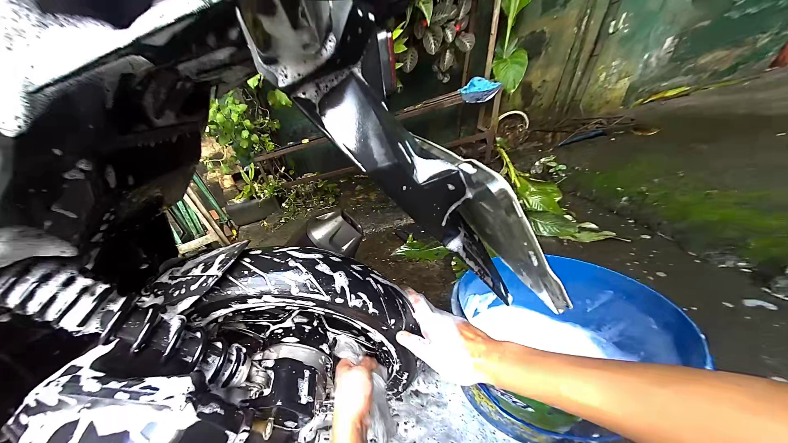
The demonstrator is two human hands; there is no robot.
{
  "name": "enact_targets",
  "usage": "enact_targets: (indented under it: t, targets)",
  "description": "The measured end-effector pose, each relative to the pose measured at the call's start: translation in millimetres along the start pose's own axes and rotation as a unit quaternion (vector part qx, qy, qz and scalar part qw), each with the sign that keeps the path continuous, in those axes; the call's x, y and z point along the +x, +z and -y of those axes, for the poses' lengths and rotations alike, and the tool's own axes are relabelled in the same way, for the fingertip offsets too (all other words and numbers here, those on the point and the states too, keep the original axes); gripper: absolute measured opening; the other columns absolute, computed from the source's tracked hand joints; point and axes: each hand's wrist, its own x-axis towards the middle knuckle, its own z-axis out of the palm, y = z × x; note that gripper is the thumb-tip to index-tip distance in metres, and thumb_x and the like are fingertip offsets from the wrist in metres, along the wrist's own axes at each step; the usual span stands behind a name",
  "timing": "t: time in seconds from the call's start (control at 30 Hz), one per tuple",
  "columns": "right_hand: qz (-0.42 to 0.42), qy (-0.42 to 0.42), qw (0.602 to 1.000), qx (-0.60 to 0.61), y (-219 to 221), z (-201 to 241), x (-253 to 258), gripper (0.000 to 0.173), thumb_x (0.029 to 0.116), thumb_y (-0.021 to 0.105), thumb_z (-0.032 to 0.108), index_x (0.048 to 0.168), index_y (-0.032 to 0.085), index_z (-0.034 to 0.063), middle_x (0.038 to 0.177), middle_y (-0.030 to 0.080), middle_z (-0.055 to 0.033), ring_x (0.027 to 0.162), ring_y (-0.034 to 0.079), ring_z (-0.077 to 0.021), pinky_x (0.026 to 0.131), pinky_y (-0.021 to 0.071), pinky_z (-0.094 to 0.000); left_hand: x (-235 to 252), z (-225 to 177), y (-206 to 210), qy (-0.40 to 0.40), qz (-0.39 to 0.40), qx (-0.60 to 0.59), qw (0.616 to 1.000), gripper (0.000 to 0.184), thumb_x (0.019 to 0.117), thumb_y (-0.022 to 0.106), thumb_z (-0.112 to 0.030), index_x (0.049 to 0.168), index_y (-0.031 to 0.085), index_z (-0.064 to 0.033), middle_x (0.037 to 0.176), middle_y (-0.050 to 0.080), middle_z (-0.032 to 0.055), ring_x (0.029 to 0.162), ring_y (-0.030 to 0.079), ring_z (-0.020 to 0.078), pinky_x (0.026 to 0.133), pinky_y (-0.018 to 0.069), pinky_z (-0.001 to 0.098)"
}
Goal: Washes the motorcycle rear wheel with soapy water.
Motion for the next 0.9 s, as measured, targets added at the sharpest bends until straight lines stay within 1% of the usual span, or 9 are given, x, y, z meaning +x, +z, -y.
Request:
enact_targets:
  t: [0.13,0.27,0.4,0.5,0.63,0.7,0.77,0.83,0.9]
  targets:
    - [0.001,0.007,1.0,-0.003,0.1,-1.3,0.3,0.09,0.0982,0.046,0.063,0.164,0.012,0.0127,0.144,0.055,-0.0168,0.125,0.061,-0.0309,0.106,0.0482,-0.0526,-45.7,-13.1,12.3,0.066,-0.087,0.132,0.985,0.041,0.0976,0.07,-0.029,0.127,0.063,-0.0007,0.106,0.071,0.0178,0.099,0.07,0.0281,0.09,0.0559,0.052]
    - [0.001,0.007,1.0,-0.021,-2.0,1.5,-1.5,0.087,0.0992,0.044,0.063,0.164,0.013,0.0136,0.137,0.06,-0.0172,0.116,0.066,-0.0318,0.101,0.0517,-0.0539,-21.4,-34.8,24.7,0.083,-0.217,0.223,0.947,0.058,0.1048,0.05,-0.054,0.134,0.06,-0.0045,0.103,0.072,0.0213,0.101,0.07,0.0377,0.088,0.0532,0.062]
    - [0.013,0.011,0.999,-0.028,-4.2,-0.7,0.3,0.083,0.1009,0.045,0.059,0.164,0.013,0.0152,0.13,0.064,-0.0166,0.117,0.065,-0.0306,0.101,0.0509,-0.0525,-4.6,-7.0,50.5,0.011,-0.209,0.348,0.914,0.062,0.1095,0.029,-0.055,0.134,0.061,-0.0073,0.105,0.074,0.0184,0.101,0.073,0.0364,0.084,0.0577,0.059]
    - [0.034,0.024,0.999,-0.02,-4.5,2.1,-2.2,0.086,0.101,0.041,0.063,0.165,0.009,0.0143,0.14,0.058,-0.0172,0.124,0.063,-0.0311,0.105,0.0489,-0.053,-10.6,21.0,52.3,-0.063,-0.15,0.325,0.932,0.072,0.1091,0.019,-0.057,0.133,0.064,-0.0068,0.116,0.072,0.0204,0.113,0.069,0.0374,0.093,0.0534,0.0613]
    - [0.044,0.035,0.998,-0.008,-5.0,0.6,-5.9,0.087,0.1005,0.04,0.065,0.165,0.009,0.0145,0.138,0.06,-0.0183,0.123,0.063,-0.0334,0.105,0.0489,-0.0553,-35.1,6.1,37.7,0.005,-0.191,0.243,0.951,0.068,0.1092,0.027,-0.056,0.117,0.068,-0.0023,0.102,0.072,0.0221,0.103,0.07,0.0389,0.089,0.0531,0.0619]
    - [0.04,0.023,0.999,-0.019,-5.2,-3.1,-5.1,0.089,0.0997,0.039,0.067,0.164,0.011,0.0128,0.14,0.059,-0.0196,0.124,0.063,-0.0342,0.105,0.0486,-0.0554,-41.1,-22.8,29.1,0.077,-0.238,0.198,0.948,0.064,0.1085,0.035,-0.056,0.12,0.068,-0.0019,0.097,0.073,0.0224,0.099,0.071,0.04,0.087,0.0536,0.0634]
    - [0.038,0.018,0.999,-0.029,-3.2,-6.0,-5.6,0.09,0.0994,0.038,0.068,0.164,0.011,0.0113,0.142,0.058,-0.0201,0.125,0.062,-0.0343,0.106,0.0484,-0.0552,-26.0,-50.8,12.8,0.081,-0.215,0.135,0.964,0.061,0.108,0.042,-0.053,0.132,0.063,-0.0011,0.113,0.07,0.0242,0.112,0.067,0.0388,0.096,0.0508,0.0621]
    - [0.043,0.027,0.998,-0.03,-3.2,-3.3,-6.8,0.09,0.1003,0.038,0.066,0.164,0.01,0.0099,0.143,0.056,-0.0212,0.127,0.061,-0.0347,0.107,0.0472,-0.0552,-0.5,-65.6,0.1,0.068,-0.152,0.047,0.985,0.046,0.1062,0.053,-0.034,0.14,0.056,-0.0027,0.124,0.066,0.0224,0.115,0.064,0.0333,0.095,0.0518,0.0557]
    - [0.043,0.037,0.998,-0.022,-2.6,-3.2,-7.8,0.089,0.1004,0.04,0.065,0.164,0.01,0.0107,0.142,0.057,-0.021,0.128,0.06,-0.0344,0.108,0.046,-0.0552,7.9,-75.8,-2.0,0.069,-0.111,-0.029,0.991,0.036,0.1017,0.059,-0.016,0.134,0.056,0.0003,0.114,0.066,0.0214,0.101,0.065,0.0293,0.085,0.054,0.0489]
